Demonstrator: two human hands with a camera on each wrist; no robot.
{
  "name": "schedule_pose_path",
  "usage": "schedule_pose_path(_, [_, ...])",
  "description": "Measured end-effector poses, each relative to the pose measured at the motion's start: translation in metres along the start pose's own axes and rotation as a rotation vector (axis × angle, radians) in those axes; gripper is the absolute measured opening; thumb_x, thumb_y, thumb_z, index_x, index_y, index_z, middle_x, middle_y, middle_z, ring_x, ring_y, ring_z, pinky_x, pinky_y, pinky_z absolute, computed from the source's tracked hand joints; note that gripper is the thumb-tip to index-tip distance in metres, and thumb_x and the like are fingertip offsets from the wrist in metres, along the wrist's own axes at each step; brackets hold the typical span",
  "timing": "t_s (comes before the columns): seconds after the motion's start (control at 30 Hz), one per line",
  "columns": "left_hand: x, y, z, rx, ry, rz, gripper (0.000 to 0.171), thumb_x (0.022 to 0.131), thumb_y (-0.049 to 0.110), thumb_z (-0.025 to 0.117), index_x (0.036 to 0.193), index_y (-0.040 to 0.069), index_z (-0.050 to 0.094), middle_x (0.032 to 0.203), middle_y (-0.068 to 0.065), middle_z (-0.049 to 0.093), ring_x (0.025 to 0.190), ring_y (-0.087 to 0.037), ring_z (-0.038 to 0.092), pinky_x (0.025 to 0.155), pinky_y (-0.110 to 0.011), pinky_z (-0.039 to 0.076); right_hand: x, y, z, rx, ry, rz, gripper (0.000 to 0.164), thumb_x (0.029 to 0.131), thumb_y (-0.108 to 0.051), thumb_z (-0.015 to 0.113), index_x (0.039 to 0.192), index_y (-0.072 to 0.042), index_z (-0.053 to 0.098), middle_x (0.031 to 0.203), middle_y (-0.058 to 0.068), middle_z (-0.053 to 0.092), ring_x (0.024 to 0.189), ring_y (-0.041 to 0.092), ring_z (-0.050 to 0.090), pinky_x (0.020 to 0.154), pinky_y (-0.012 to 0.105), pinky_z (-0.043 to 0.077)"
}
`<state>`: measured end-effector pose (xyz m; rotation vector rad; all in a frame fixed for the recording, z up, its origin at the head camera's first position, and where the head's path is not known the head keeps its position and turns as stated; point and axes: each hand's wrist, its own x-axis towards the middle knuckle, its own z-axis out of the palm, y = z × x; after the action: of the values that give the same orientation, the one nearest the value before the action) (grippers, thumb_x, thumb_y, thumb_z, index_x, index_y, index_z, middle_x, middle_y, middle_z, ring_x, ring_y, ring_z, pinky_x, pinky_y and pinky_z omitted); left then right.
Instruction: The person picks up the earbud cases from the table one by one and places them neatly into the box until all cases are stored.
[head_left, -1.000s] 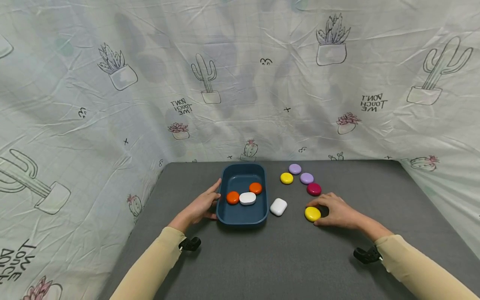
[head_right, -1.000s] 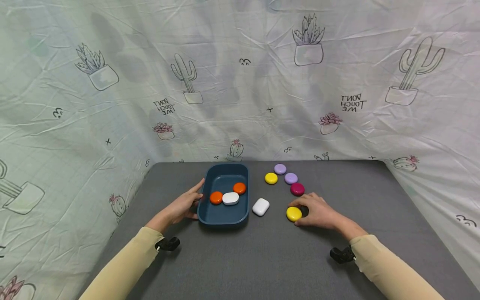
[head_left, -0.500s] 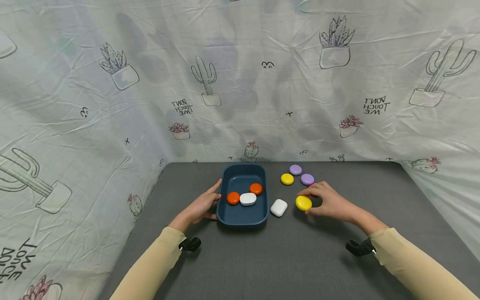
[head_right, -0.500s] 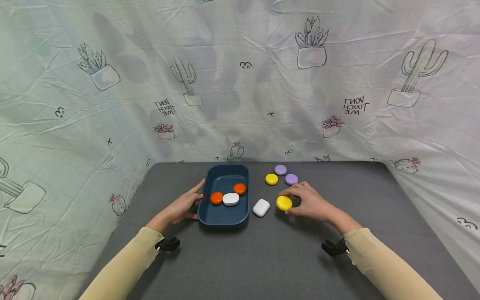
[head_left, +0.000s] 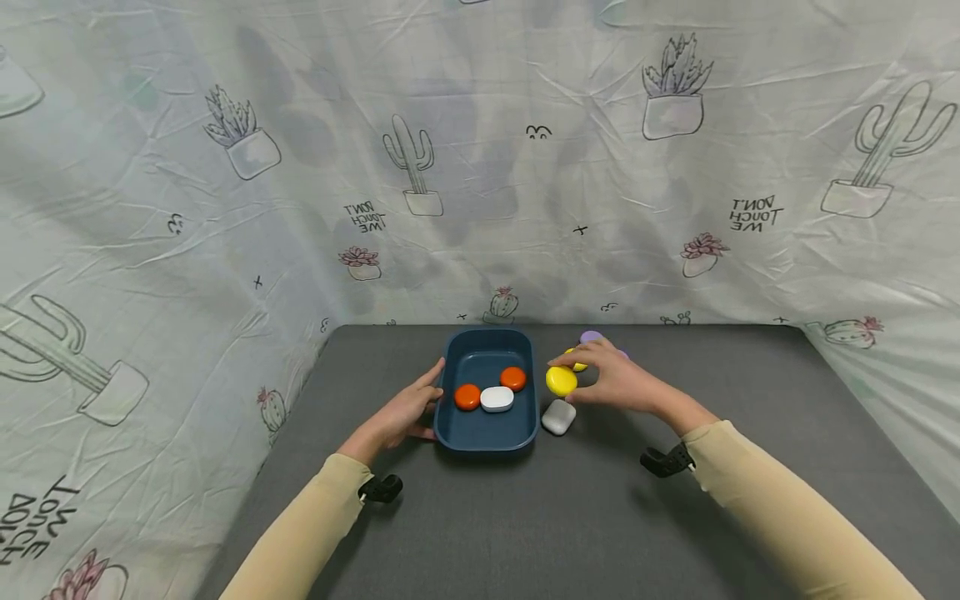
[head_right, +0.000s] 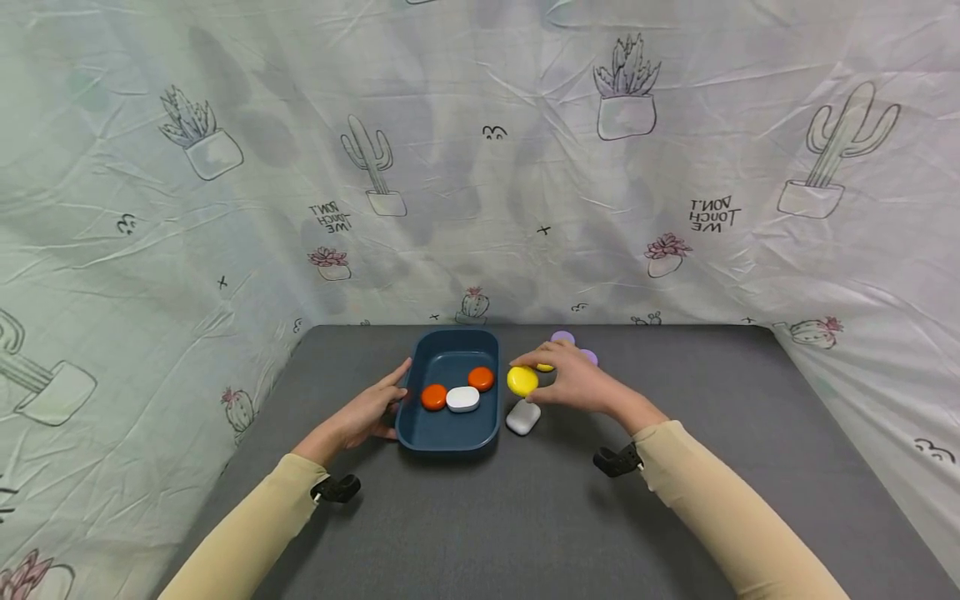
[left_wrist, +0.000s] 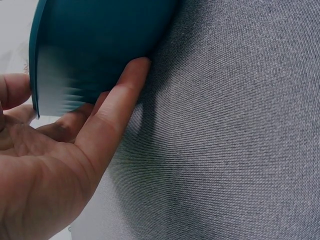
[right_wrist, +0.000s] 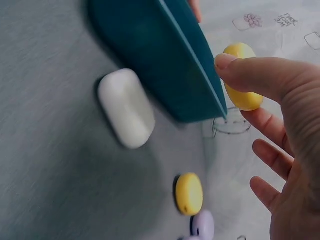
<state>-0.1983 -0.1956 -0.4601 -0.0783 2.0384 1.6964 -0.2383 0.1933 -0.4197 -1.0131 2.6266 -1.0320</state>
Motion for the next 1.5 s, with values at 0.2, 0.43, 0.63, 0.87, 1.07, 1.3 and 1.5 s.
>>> schedule_pose_path(0.2, [-0.001,0.000,0.001,0.001,-0.005,0.001,0.063,0.110,0.024,0.039,0.163,0.046,0.014,0.168,-0.019,0.013,0.146,-0.049,0.031,0.078,-0.053,0.059,0.022,-0.005,0.004,0.047,-0.034,-0.023,0.057,0.086,-0.029,0.085,0.139,-0.021,0.066,0.129,-0.006,0.063,0.123,0.031,0.045,0.097,0.054,0.038])
schedule_pose_path(0.43, [-0.001,0.001,0.000,0.005,0.000,0.001,0.063,0.110,0.024,0.039,0.163,0.047,0.014,0.169,-0.018,0.012,0.146,-0.049,0.030,0.078,-0.053,0.058,0.043,-0.014,0.011,0.016,-0.064,0.000,0.057,0.086,-0.028,0.085,0.140,-0.024,0.066,0.133,-0.006,0.062,0.124,0.027,0.040,0.095,0.051,0.038])
schedule_pose_path(0.63, [-0.002,0.000,0.000,-0.002,-0.003,0.003,0.063,0.110,0.024,0.040,0.163,0.046,0.015,0.168,-0.019,0.014,0.145,-0.049,0.030,0.078,-0.053,0.058,0.062,-0.017,0.018,-0.013,-0.085,0.005,0.057,0.086,-0.027,0.084,0.140,-0.022,0.066,0.138,-0.002,0.060,0.125,0.028,0.038,0.097,0.052,0.039])
schedule_pose_path(0.87, [-0.001,-0.001,0.000,-0.007,-0.001,0.005,0.063,0.109,0.024,0.040,0.163,0.047,0.015,0.169,-0.018,0.012,0.146,-0.049,0.029,0.077,-0.052,0.059,0.080,-0.021,0.027,-0.061,-0.099,0.013,0.057,0.086,-0.031,0.084,0.140,-0.023,0.066,0.129,-0.001,0.062,0.116,0.031,0.043,0.090,0.046,0.039])
schedule_pose_path(1.07, [-0.002,-0.001,0.001,-0.014,0.002,0.003,0.063,0.109,0.024,0.041,0.162,0.048,0.016,0.169,-0.017,0.011,0.147,-0.049,0.028,0.077,-0.052,0.059,0.092,-0.023,0.035,-0.111,-0.107,0.018,0.057,0.086,-0.035,0.083,0.139,-0.024,0.067,0.120,-0.002,0.063,0.110,0.026,0.042,0.089,0.045,0.038])
schedule_pose_path(1.3, [0.000,-0.002,0.002,-0.014,0.004,-0.001,0.063,0.110,0.023,0.040,0.162,0.047,0.015,0.169,-0.018,0.013,0.146,-0.049,0.029,0.078,-0.053,0.059,0.106,-0.027,0.044,-0.190,-0.115,0.042,0.055,0.085,-0.037,0.083,0.137,-0.026,0.068,0.123,0.001,0.065,0.109,0.025,0.043,0.095,0.048,0.036])
schedule_pose_path(1.5, [0.001,-0.003,0.002,-0.011,0.009,-0.006,0.063,0.110,0.024,0.040,0.162,0.047,0.016,0.169,-0.017,0.012,0.146,-0.049,0.030,0.078,-0.054,0.059,0.114,-0.031,0.053,-0.273,-0.135,0.055,0.053,0.086,-0.042,0.082,0.136,-0.028,0.069,0.122,0.001,0.067,0.108,0.023,0.045,0.098,0.047,0.036])
